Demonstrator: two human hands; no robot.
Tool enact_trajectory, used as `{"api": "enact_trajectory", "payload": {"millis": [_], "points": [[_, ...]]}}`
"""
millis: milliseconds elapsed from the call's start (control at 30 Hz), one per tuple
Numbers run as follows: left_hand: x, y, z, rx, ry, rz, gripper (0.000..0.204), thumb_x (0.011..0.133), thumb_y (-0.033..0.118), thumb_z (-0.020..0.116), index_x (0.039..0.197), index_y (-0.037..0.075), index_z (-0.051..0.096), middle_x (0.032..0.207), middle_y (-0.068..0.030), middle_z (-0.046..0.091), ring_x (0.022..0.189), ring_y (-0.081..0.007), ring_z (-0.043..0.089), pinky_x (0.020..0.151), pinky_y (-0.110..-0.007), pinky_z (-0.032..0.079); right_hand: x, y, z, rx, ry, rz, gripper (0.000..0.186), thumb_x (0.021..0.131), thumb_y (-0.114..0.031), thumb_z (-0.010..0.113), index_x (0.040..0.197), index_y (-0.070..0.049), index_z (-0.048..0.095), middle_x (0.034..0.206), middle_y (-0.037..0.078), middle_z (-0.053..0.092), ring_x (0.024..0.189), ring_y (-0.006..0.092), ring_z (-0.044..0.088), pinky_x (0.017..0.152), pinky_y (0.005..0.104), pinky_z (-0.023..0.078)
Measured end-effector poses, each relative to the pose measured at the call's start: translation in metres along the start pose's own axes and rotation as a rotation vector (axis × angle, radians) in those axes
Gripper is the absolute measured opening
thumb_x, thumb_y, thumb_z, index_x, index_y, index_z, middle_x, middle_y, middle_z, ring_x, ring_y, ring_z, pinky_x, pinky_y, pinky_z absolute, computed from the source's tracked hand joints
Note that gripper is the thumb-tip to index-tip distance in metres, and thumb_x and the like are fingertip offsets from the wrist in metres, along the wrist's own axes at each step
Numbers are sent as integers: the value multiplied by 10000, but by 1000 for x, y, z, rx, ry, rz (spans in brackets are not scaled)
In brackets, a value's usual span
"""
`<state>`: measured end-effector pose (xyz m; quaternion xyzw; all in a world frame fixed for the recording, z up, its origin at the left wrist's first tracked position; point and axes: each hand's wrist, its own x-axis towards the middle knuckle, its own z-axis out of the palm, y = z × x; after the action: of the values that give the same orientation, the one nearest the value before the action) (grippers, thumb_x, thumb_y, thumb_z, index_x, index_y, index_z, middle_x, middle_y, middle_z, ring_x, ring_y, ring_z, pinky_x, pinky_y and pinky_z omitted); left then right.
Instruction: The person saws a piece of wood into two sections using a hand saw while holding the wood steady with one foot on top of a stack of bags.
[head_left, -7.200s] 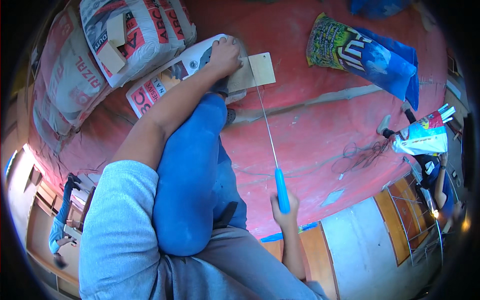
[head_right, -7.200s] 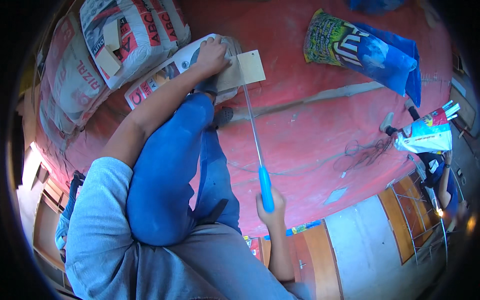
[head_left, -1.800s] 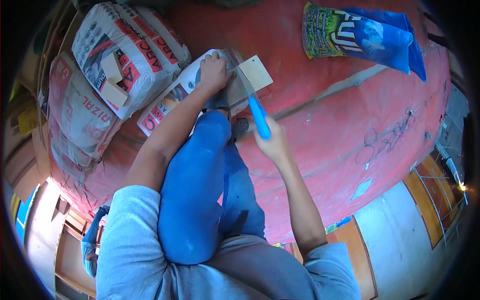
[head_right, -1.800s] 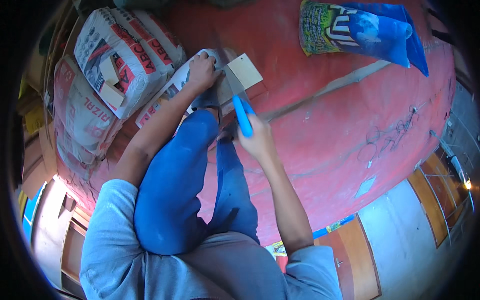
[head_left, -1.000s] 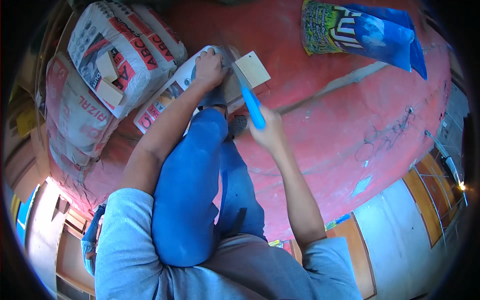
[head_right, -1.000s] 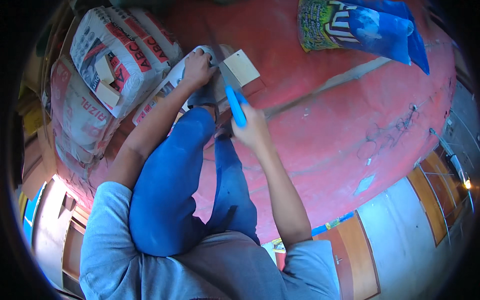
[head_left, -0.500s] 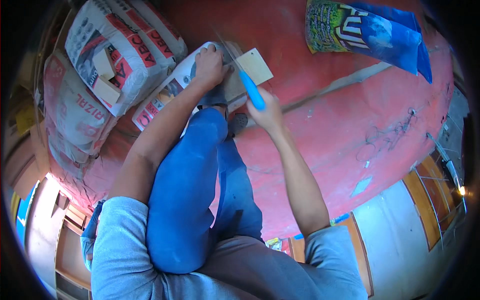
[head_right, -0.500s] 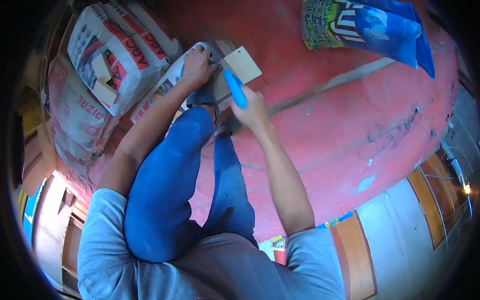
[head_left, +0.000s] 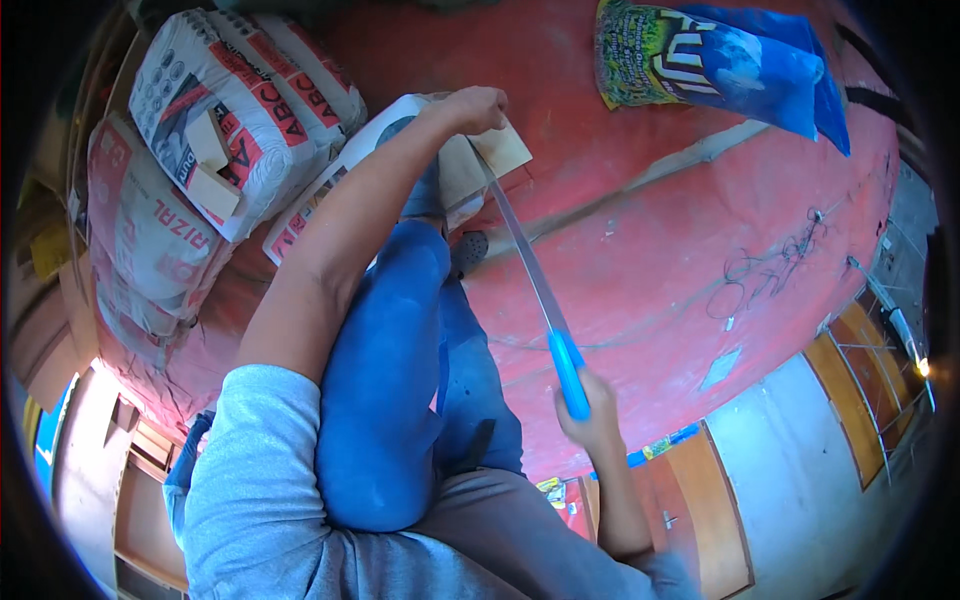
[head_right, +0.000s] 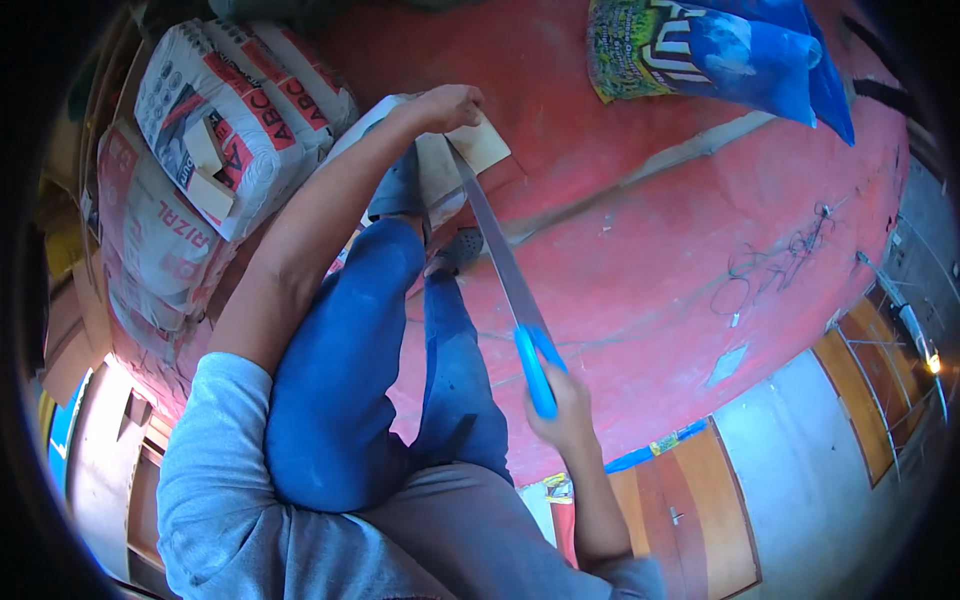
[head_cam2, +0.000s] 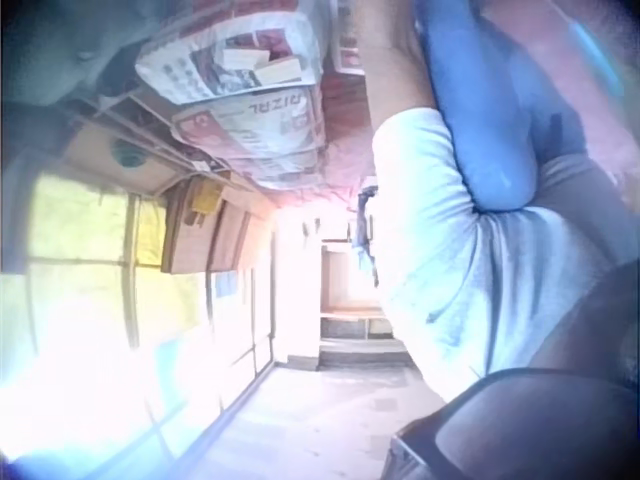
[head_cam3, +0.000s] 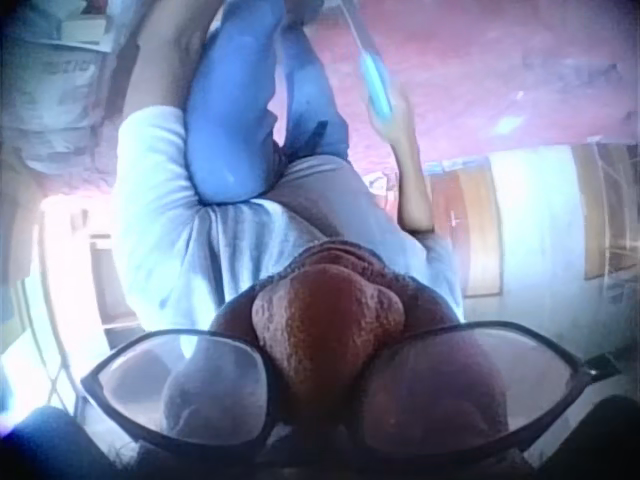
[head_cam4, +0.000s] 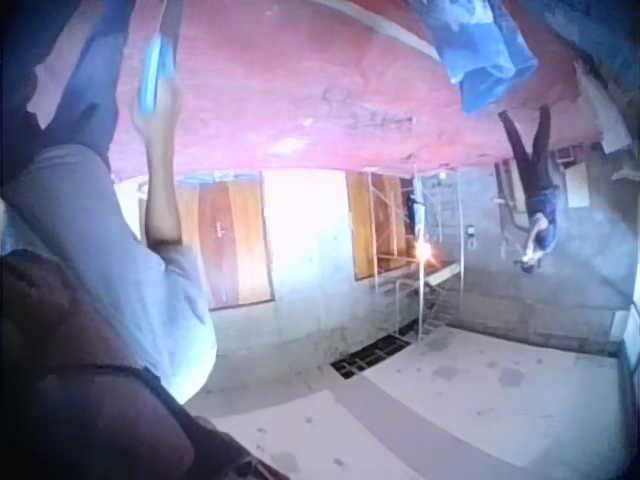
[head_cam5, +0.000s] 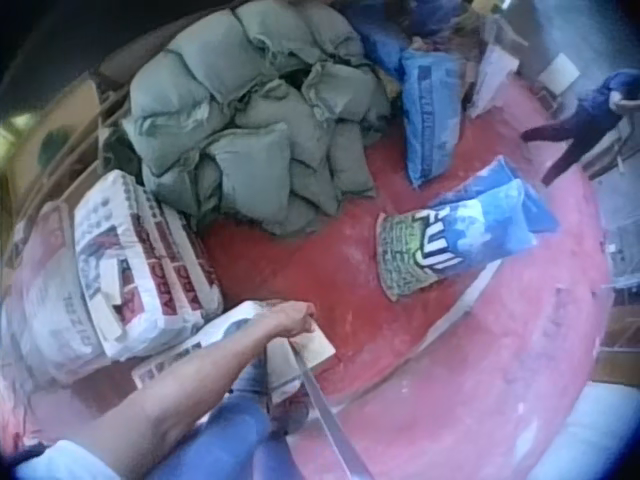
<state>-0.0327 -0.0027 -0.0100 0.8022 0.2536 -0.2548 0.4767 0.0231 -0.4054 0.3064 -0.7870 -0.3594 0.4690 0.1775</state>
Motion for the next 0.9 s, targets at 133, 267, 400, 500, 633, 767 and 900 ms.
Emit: {"api": "enact_trajectory", "payload": {"millis": [133,267,400,500,633,767,900], "points": [[4,-13,4,14,77,40,541,906,379,745,1321,49,636,1283,-202,681,1219,-396,633,1017,-459,507,-22,14,-9,31,-7,36,178,804,-25,712,969,-41,647,764,201,645,696,437,674,586,471,511],[26,16,13,-26,106,53,466,906,333,732,1278,61,661,1195,-192,714,1167,-384,664,971,-461,529,155,71,57,39,122,-302,198,801,-29,700,991,-30,648,771,230,628,698,461,650,590,477,498],[13,0,-2,4,37,34,398,907,293,710,1228,59,677,1210,-190,709,1152,-379,664,968,-449,525,169,51,88,158,100,-195,182,799,-47,723,946,-27,618,769,237,622,703,468,645,601,498,494],[15,-11,-9,4,12,62,385,920,293,706,1223,59,670,1220,-188,699,1173,-370,649,978,-450,509,158,16,57,189,92,-134,130,830,-39,708,897,-22,598,721,208,599,666,433,641,591,472,485],[18,-2,-3,11,-17,25,376,939,296,701,1225,56,658,1229,-186,684,1198,-362,631,987,-457,492,30,38,14,28,57,-62,198,791,-45,750,909,-39,591,738,205,609,675,443,639,578,490,480],[15,-6,-2,17,-21,-15,370,950,304,697,1228,64,654,1231,-178,680,1201,-361,629,988,-464,490,-51,32,-32,5,-8,8,183,791,-31,738,853,-49,567,690,182,584,627,430,632,544,467,473],[0,-7,-10,16,-24,52,370,960,307,676,1244,71,646,1241,-174,679,1214,-364,623,998,-466,490,38,62,11,43,-36,-74,159,823,-17,699,972,-20,645,763,184,588,686,336,652,630,417,498]]}}
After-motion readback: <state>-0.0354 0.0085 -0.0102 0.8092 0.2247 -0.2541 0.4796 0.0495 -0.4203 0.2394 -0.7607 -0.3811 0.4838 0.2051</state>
